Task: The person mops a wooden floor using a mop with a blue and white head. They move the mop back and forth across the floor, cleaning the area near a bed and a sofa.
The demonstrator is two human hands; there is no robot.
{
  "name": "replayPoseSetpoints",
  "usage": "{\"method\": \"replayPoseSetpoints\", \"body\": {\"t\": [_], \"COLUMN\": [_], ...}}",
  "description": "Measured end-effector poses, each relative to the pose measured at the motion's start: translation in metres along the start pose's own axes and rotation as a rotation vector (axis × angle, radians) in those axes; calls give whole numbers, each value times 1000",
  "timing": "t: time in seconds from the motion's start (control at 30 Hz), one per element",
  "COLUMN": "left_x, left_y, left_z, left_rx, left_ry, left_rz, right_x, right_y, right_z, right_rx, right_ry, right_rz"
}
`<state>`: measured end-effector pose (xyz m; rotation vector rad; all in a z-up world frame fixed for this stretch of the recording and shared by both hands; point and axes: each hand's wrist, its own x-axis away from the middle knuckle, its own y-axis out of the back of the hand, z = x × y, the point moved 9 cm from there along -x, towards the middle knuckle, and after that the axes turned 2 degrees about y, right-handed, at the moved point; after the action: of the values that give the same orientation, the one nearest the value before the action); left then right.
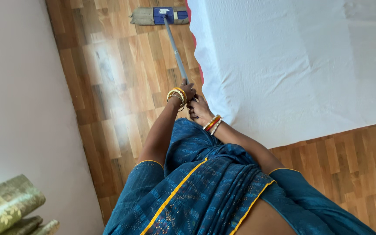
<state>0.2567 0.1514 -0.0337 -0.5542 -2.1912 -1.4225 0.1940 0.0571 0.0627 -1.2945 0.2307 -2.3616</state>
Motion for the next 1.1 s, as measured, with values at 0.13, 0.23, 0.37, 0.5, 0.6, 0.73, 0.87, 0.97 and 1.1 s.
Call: {"method": "replayPoseSetpoints", "body": {"t": [0.13,0.23,0.37,0.5,0.6,0.73,0.87,0.97,1.1], "left_x": [25,50,81,109,127,153,173,177,176], "left_y": [-6,-24,-55,-99,-120,-134,-142,-129,-133], "left_z": [-18,-56,-119,-164,-190,-256,-275,-260,-231], "left_rx": [389,323,238,366,384,-209,-238,137,468], "left_ry": [199,224,137,218,204,-183,-223,-50,187], "left_rz": [-17,32,-19,-56,-73,-129,-126,-225,-234], "right_x": [36,70,123,175,209,254,274,271,268], "right_y": [28,55,102,136,152,170,170,171,167], "right_z": [-15,-28,-56,-83,-90,-102,-107,-109,-109], "right_rx": [-55,-76,-14,-33,-81,-128,-182,-133,-50], "right_ry": [-38,-63,-84,-135,-165,-186,-196,-170,-129], "right_rz": [36,48,16,36,77,108,178,86,3]}}
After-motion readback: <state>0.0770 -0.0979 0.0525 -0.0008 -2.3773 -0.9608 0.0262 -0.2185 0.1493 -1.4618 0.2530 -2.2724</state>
